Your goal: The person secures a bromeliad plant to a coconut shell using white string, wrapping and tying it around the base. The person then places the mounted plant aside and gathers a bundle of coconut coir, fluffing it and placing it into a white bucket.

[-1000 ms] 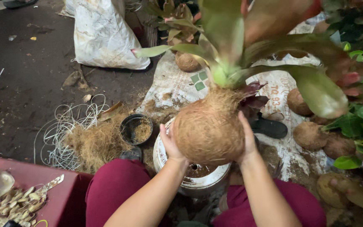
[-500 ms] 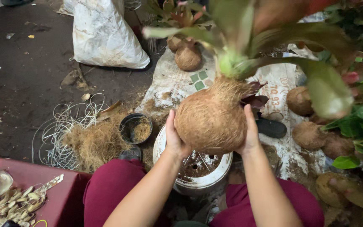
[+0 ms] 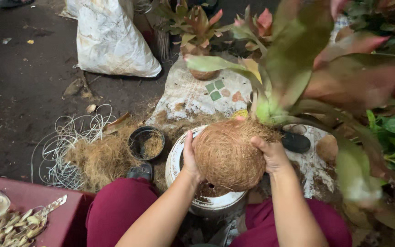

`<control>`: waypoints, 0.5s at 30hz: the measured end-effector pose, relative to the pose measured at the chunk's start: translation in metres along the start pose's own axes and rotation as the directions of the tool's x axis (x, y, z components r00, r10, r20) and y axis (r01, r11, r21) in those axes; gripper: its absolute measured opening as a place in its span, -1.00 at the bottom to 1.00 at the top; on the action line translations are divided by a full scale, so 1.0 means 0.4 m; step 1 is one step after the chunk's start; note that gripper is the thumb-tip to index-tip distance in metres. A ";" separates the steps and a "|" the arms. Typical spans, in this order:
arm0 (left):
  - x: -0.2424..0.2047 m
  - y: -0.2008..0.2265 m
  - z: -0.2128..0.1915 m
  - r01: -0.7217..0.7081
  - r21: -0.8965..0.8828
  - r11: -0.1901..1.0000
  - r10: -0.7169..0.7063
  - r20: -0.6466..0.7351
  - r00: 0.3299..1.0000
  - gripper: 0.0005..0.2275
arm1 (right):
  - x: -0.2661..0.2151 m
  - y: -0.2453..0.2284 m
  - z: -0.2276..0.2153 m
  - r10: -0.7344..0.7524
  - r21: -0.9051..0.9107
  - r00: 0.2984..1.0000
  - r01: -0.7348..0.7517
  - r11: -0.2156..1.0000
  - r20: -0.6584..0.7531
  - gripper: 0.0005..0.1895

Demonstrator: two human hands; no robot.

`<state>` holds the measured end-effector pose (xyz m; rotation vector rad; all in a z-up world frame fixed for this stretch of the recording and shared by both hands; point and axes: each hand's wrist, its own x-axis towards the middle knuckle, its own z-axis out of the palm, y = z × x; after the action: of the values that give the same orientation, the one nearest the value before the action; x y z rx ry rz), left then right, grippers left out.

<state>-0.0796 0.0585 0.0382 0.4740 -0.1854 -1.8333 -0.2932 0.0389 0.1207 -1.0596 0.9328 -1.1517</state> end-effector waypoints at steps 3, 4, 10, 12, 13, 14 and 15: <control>0.010 -0.018 -0.035 -0.186 0.094 0.978 0.194 -0.079 0.978 -0.34 | -0.027 0.006 0.029 -0.006 0.083 0.999 0.003 0.997 0.037 -0.19; 0.024 -0.019 -0.051 -0.255 0.158 0.954 0.270 -0.080 0.960 -0.35 | -0.032 0.005 0.039 -0.014 0.098 0.999 0.009 0.995 0.052 -0.22; 0.059 -0.049 -0.128 -0.306 0.079 0.949 0.314 -0.122 0.942 -0.40 | -0.039 0.019 0.066 -0.106 -0.043 0.994 0.107 0.993 0.031 -0.34; 0.053 -0.039 -0.113 -0.226 0.061 0.972 0.233 -0.165 0.958 -0.40 | -0.029 0.029 0.057 -0.083 -0.003 0.996 0.083 0.997 -0.017 -0.39; 0.049 -0.024 -0.096 -0.151 0.057 0.987 0.160 -0.238 0.958 -0.41 | -0.021 0.034 0.053 -0.069 0.019 0.997 0.070 0.997 -0.035 -0.42; 0.045 -0.005 -0.073 -0.076 0.052 0.996 0.088 -0.304 0.949 -0.41 | -0.011 0.035 0.047 -0.007 0.122 0.999 0.014 0.992 -0.051 -0.43; 0.030 0.011 -0.049 -0.072 0.040 0.997 0.080 -0.245 0.966 -0.42 | -0.003 0.031 0.036 0.056 0.224 0.997 -0.041 0.974 -0.059 -0.44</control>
<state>-0.0709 0.0479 0.0194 0.7023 -0.0612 -1.6819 -0.2767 0.0432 0.1125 -0.8182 0.8534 -1.2249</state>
